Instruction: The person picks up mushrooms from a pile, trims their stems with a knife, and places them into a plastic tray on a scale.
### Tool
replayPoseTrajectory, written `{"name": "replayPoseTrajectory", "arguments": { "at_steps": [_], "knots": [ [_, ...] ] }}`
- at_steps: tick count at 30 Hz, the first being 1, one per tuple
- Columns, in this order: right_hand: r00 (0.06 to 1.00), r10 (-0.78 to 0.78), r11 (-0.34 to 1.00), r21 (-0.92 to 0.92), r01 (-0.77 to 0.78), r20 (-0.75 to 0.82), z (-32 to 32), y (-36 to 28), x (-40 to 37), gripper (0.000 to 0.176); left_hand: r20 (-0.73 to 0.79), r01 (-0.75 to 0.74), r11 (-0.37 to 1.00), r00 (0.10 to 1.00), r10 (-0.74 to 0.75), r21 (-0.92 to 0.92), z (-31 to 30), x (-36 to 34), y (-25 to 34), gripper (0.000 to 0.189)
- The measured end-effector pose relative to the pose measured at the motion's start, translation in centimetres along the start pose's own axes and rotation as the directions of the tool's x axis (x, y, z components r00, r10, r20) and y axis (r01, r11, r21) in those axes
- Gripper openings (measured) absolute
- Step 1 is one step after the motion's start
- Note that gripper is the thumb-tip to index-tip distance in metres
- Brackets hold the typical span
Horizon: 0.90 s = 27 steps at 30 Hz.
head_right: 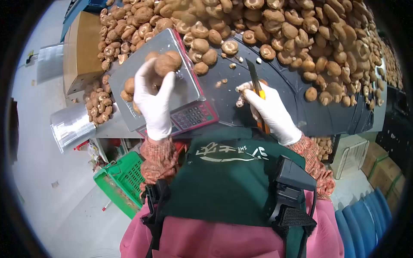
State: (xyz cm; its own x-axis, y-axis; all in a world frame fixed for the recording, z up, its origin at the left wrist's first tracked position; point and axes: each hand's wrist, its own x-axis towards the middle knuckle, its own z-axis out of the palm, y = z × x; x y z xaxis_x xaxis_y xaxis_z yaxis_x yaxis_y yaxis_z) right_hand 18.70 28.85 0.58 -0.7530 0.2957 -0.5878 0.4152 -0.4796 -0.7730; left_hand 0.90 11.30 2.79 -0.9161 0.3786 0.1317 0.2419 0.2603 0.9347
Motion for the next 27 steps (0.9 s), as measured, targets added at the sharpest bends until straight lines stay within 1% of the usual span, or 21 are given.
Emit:
{"name": "replayPoseTrajectory", "arguments": {
  "at_steps": [1, 3, 4, 7, 8, 11, 12, 15, 16, 17, 19, 20, 21, 22, 23, 24, 25, 26, 27],
  "knots": [
    [1.0, -0.002, 1.0, -0.001, 0.002, -0.003, -0.1, 0.3, 0.3, 0.024, -0.031, -0.084, 0.994, 0.996, 0.086, 0.069, -0.6, 1.4, -1.1, 0.045],
    [1.0, -0.004, 1.0, -0.001, 0.004, -0.016, -0.5, 0.8, 0.2, 0.024, -0.043, -0.109, 0.991, 0.993, 0.113, 0.076, -0.8, 3.0, -0.8, 0.044],
    [0.999, -0.01, 1.0, -0.008, 0.009, -0.047, -0.6, 1.0, 0.2, 0.023, -0.047, -0.122, 0.989, 0.991, 0.126, 0.081, -0.8, 3.8, -0.8, 0.043],
    [0.996, -0.037, 0.999, -0.041, 0.034, -0.085, -0.9, 0.8, -0.1, 0.022, 0.001, -0.021, 0.999, 1.0, 0.021, 0.038, -1.2, 5.9, -2.1, 0.043],
    [0.992, -0.015, 0.997, -0.071, 0.006, -0.123, -1.1, 0.7, -0.2, 0.022, 0.023, -0.044, 0.987, 0.999, 0.041, 0.154, -1.4, 6.2, -2.2, 0.042],
    [0.986, -0.006, 0.994, -0.109, -0.013, -0.169, -1.6, 0.8, -0.3, 0.023, -0.048, -0.017, 0.987, 0.999, 0.025, 0.16, -1.5, 6.5, -2.7, 0.042],
    [0.984, -0.005, 0.995, -0.1, -0.013, -0.177, -1.7, 1.0, -0.3, 0.024, -0.088, -0.023, 0.997, 0.996, 0.03, 0.079, -1.3, 6.9, -3.2, 0.04],
    [0.983, -0.001, 0.995, -0.096, -0.017, -0.181, -1.9, 1.5, -0.3, 0.024, 0.077, -0.169, 0.921, 0.985, 0.151, 0.351, -1.3, 7.5, -3.3, 0.037],
    [0.985, 0.0, 0.994, -0.108, -0.02, -0.174, -2.0, 1.6, -0.3, 0.024, 0.218, -0.31, 0.759, 0.95, 0.224, 0.572, -1.5, 7.6, -4.0, 0.035],
    [0.986, 0.001, 0.993, -0.119, -0.021, -0.166, -2.0, 1.7, -0.2, 0.024, 0.244, -0.333, 0.784, 0.94, 0.237, 0.523, -1.4, 7.6, -5.4, 0.035],
    [0.983, -0.039, 0.991, -0.13, 0.016, -0.179, -1.8, 1.7, 0.0, 0.024, 0.226, -0.395, 0.696, 0.918, 0.326, 0.6, -1.9, 7.7, -4.8, 0.035],
    [0.981, -0.054, 0.99, -0.136, 0.029, -0.188, -1.8, 1.8, -0.1, 0.024, 0.115, -0.294, 0.85, 0.956, 0.271, 0.438, -2.2, 7.6, -4.7, 0.034],
    [0.979, -0.052, 0.99, -0.136, 0.026, -0.197, -2.1, 2.0, -0.1, 0.024, 0.015, -0.184, 0.953, 0.982, 0.186, 0.242, -2.5, 7.4, -4.5, 0.034],
    [0.978, -0.054, 0.99, -0.137, 0.026, -0.203, -2.4, 2.2, -0.1, 0.024, -0.025, -0.137, 0.963, 0.989, 0.147, 0.232, -3.5, 7.3, -3.7, 0.032],
    [0.977, -0.056, 0.99, -0.137, 0.028, -0.207, -2.7, 2.3, -0.1, 0.024, -0.07, -0.122, 0.959, 0.987, 0.144, 0.258, -4.4, 6.9, -3.4, 0.03],
    [0.978, -0.043, 0.992, -0.124, 0.018, -0.204, -3.0, 2.1, -0.1, 0.025, -0.087, -0.105, 0.965, 0.988, 0.129, 0.242, -5.3, 6.7, -3.4, 0.03],
    [0.979, -0.071, 0.993, -0.101, 0.052, -0.19, -3.2, 2.3, 0.0, 0.026, -0.104, -0.087, 0.97, 0.988, 0.113, 0.227, -6.1, 6.2, -3.3, 0.029],
    [0.976, -0.062, 0.991, -0.126, 0.036, -0.209, -3.4, 2.3, 0.0, 0.025, -0.117, -0.041, 0.967, 0.99, 0.073, 0.253, -6.8, 5.4, -2.8, 0.029],
    [0.972, -0.053, 0.988, -0.151, 0.019, -0.228, -3.5, 2.3, 0.0, 0.025, -0.108, -0.037, 0.971, 0.992, 0.064, 0.234, -7.1, 4.9, -2.7, 0.029]
  ]
}}
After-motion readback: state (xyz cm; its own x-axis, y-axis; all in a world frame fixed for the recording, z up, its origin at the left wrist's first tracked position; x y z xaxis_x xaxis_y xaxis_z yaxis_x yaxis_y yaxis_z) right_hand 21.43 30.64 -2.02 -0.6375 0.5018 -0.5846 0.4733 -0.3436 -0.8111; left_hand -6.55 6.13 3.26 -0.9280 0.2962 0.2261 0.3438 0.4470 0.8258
